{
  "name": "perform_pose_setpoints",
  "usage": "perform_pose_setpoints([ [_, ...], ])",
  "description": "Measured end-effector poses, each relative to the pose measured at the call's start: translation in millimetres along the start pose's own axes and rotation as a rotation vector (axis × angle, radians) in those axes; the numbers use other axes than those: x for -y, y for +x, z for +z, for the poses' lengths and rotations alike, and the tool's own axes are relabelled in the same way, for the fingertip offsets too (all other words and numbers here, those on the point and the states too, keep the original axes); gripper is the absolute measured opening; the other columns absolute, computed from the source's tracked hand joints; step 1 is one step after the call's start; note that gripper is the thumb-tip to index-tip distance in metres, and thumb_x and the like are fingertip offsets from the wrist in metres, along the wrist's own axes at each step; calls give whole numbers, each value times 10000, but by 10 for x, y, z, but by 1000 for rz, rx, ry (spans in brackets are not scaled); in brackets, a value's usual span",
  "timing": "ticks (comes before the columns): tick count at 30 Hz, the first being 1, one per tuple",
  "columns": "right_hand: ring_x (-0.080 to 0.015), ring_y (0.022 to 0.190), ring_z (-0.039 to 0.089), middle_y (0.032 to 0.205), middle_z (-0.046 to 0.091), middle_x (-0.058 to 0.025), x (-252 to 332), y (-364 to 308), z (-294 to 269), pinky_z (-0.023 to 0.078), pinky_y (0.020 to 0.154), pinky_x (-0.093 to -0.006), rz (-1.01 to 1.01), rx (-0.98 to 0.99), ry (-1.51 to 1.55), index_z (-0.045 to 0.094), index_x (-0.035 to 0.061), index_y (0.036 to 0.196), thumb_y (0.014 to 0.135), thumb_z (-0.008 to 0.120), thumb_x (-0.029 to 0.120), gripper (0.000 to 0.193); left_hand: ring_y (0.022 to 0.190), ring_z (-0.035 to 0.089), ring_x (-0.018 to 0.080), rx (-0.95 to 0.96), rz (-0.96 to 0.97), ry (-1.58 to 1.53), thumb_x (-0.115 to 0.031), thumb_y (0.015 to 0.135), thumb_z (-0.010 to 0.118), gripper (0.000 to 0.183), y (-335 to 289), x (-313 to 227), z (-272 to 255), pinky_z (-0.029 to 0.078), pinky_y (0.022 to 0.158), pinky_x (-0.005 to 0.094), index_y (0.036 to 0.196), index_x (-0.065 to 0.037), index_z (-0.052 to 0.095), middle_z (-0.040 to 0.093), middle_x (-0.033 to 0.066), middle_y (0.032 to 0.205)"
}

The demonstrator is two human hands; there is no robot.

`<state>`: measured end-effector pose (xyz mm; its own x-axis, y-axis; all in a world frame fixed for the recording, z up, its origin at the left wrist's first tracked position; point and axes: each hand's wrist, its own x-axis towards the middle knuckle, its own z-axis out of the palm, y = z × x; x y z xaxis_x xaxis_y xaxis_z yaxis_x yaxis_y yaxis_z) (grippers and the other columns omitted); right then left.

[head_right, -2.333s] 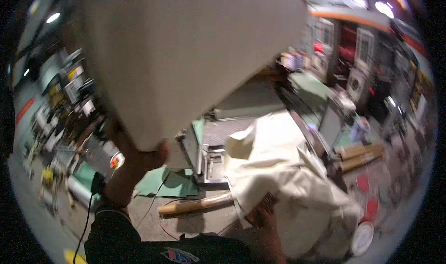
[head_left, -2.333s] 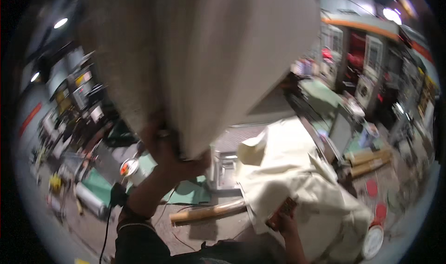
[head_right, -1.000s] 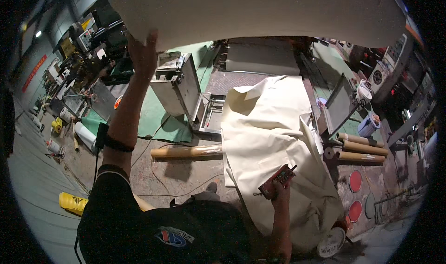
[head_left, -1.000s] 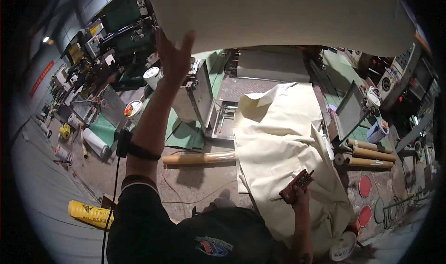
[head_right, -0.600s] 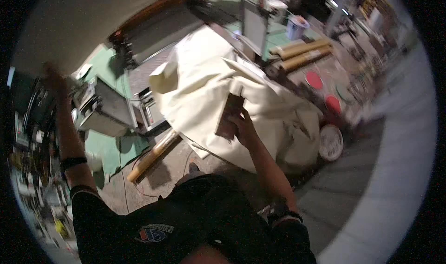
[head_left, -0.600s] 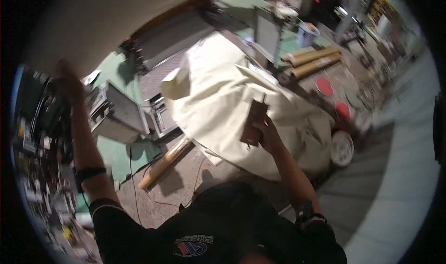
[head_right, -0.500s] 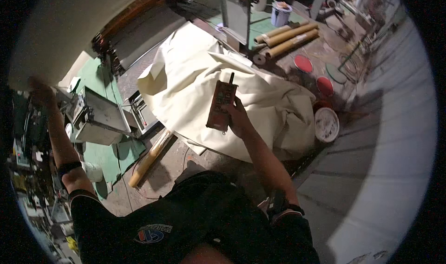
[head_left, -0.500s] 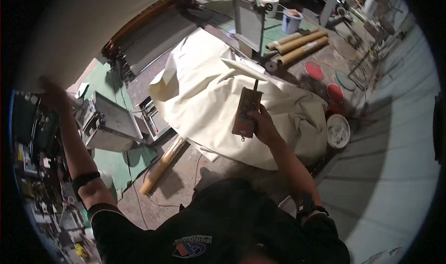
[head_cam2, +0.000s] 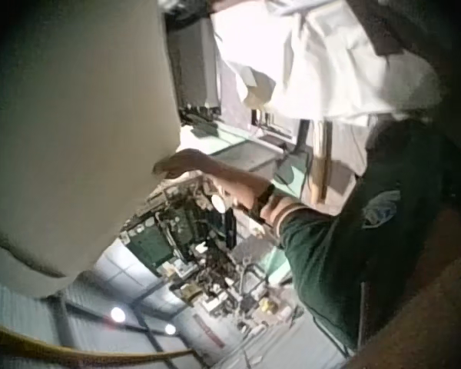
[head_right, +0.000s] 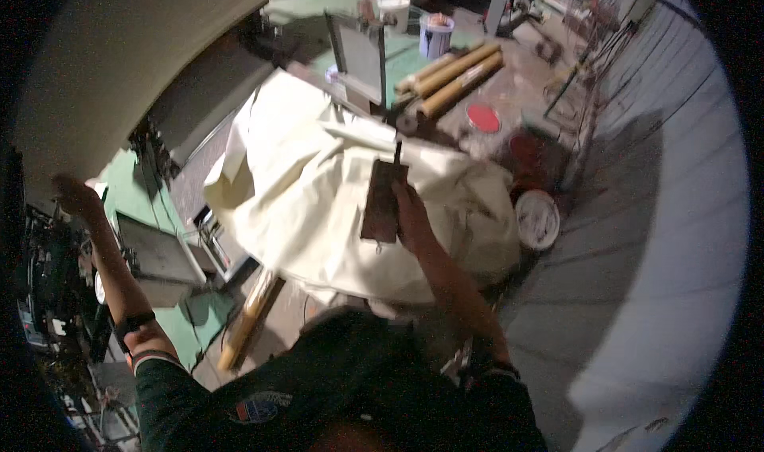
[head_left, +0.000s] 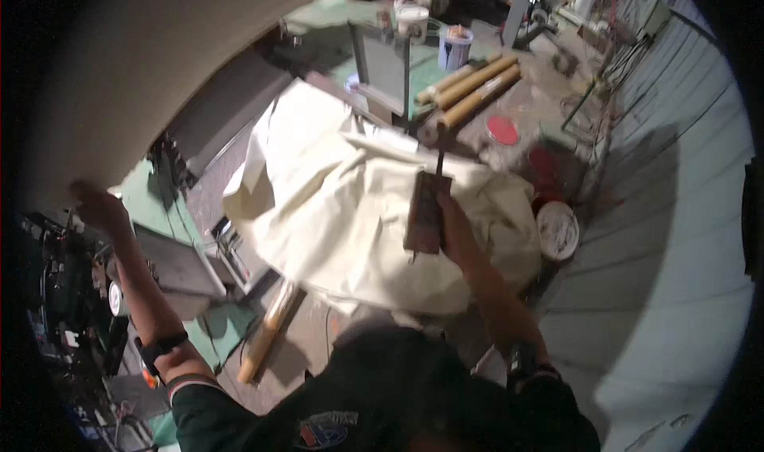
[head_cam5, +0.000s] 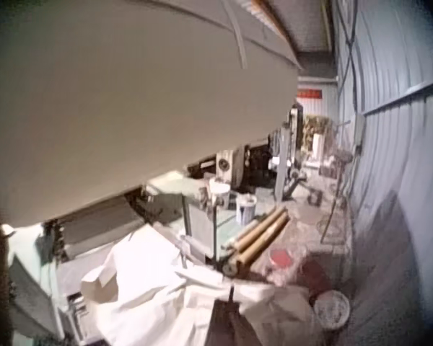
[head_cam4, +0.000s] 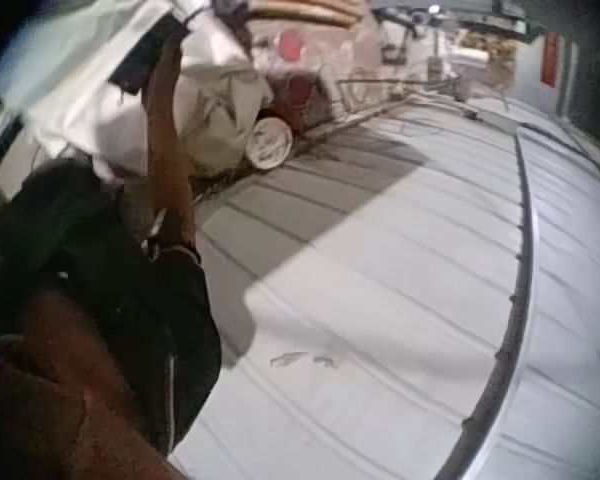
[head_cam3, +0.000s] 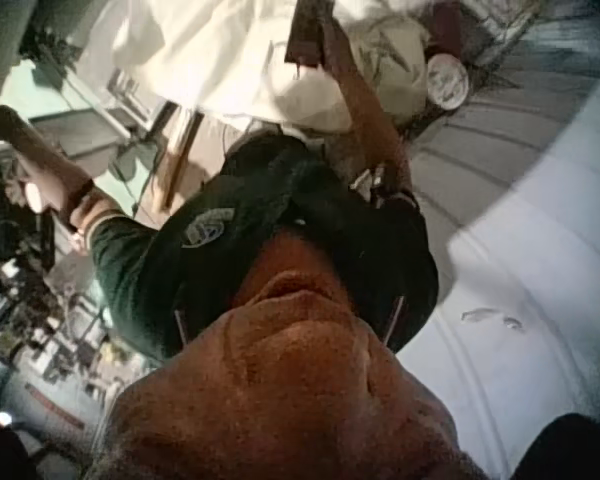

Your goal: The worker uses a hoist and remote to lift a large white roll of material and mount it onto a machine.

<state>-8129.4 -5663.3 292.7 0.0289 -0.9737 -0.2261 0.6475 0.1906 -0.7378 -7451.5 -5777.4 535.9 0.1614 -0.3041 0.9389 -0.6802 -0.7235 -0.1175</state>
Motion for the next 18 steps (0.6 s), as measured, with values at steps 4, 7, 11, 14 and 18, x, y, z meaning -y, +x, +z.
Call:
perform_pose_setpoints([
  [4, -203, 982, 636, 1112, 611, -79, 60, 71, -85, 564, 852, -383, 6, -14, 72, 476, 37, 1321, 1026, 508, 304, 400, 1147, 583, 421, -199, 17, -210, -123, 960, 515, 545, -16, 304, 398, 532, 924, 457, 1454, 52, 365, 502, 260, 1376],
  [7, -199, 977, 636, 1104, 612, -73, 151, 193, -373, 559, 854, -377, -5, -64, 74, 498, 35, 1296, 1020, 519, 296, 380, 1121, 605, 360, -242, 41, -237, -66, 961, 502, 557, 166, 187, 237, 533, 898, 460, 1479, 48, 330, 479, 248, 1418],
  [11, -191, 965, 634, 1092, 613, -68, 334, 503, -616, 559, 841, -367, -22, 10, 88, 513, 32, 1278, 1012, 531, 282, 365, 1209, 563, 348, -364, 108, -422, -299, 1039, 395, 534, 511, 797, 466, 458, 1015, 439, 1464, 24, 382, 496, 260, 1409],
  [14, -186, 969, 633, 1100, 616, -78, 719, 721, -953, 556, 851, -364, -78, 149, 128, 518, 28, 1276, 990, 541, 222, 347, 1268, 522, 337, -207, -58, -761, -384, 1064, 359, 573, 317, -154, 76, 408, 1077, 435, 1460, 28, 392, 495, 261, 1413],
  [18, -194, 1006, 633, 1150, 607, -86, 1140, 816, -875, 554, 885, -369, -126, 94, 132, 460, 51, 1354, 967, 531, 148, 405, 1330, 463, 354, -318, -347, -874, -387, 1041, 414, 621, 84, -376, 184, 346, 1126, 458, 1433, 95, 394, 482, 252, 1428],
])
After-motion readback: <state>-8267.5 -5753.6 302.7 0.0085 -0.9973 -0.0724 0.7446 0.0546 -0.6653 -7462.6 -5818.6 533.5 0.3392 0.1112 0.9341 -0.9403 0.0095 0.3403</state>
